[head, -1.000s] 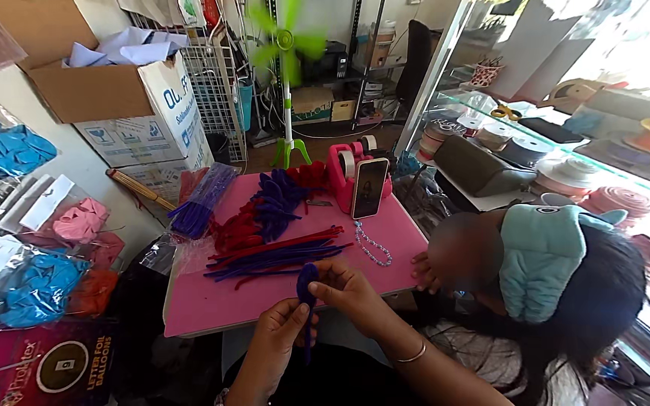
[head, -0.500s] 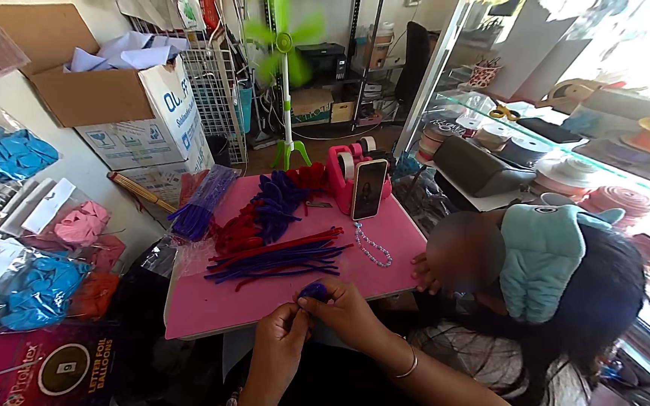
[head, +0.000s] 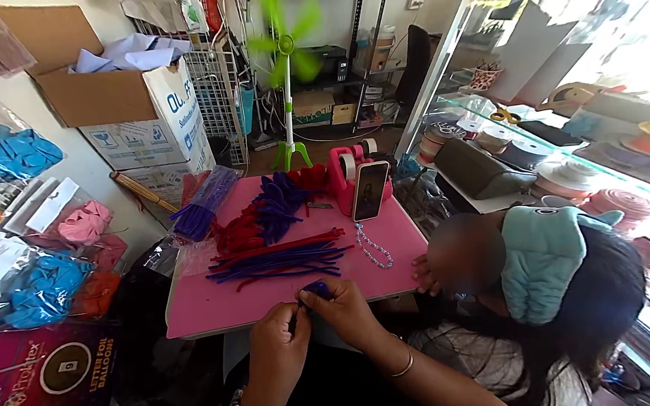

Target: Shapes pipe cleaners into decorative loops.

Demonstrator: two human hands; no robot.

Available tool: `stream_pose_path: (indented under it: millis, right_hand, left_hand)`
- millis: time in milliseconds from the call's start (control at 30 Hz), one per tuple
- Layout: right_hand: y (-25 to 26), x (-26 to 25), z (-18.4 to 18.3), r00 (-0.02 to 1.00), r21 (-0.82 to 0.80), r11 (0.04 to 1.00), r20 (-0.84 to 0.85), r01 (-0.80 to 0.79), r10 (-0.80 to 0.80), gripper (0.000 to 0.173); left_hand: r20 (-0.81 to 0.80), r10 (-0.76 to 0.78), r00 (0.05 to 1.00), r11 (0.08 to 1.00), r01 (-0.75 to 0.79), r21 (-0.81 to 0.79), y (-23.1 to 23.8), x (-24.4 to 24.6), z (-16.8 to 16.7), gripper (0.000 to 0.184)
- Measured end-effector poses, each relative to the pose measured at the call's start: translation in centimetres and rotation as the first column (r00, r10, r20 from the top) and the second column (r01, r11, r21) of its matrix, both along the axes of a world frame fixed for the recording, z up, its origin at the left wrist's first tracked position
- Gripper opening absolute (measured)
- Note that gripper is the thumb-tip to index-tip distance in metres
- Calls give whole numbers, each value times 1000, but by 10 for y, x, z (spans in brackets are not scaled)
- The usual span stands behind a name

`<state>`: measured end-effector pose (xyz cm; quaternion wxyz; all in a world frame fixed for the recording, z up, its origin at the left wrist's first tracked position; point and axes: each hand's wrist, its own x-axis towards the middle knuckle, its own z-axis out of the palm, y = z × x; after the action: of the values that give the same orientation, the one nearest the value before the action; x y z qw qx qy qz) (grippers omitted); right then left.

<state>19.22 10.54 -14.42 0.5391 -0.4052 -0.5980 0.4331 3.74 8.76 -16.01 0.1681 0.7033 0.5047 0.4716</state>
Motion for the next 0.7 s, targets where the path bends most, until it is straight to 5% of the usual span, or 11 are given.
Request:
stream_pose_path:
  millis: [100,267,700]
  right_hand:
    - [0,0,-1,998,30,999,58,28,-30,15]
    - [5,11,7,1000,-36,999,-29,-5,4,12]
    - [1,13,7,995,-59,997,-85,-58,53,10]
  left_hand:
    - [-35,5,999,1000,-5,3,1,0,-1,24]
    - [291,-184,939,950,245,-192,0,-10,0,27]
    - [219,-154,964,987,160,-9,0,-6,-4,19]
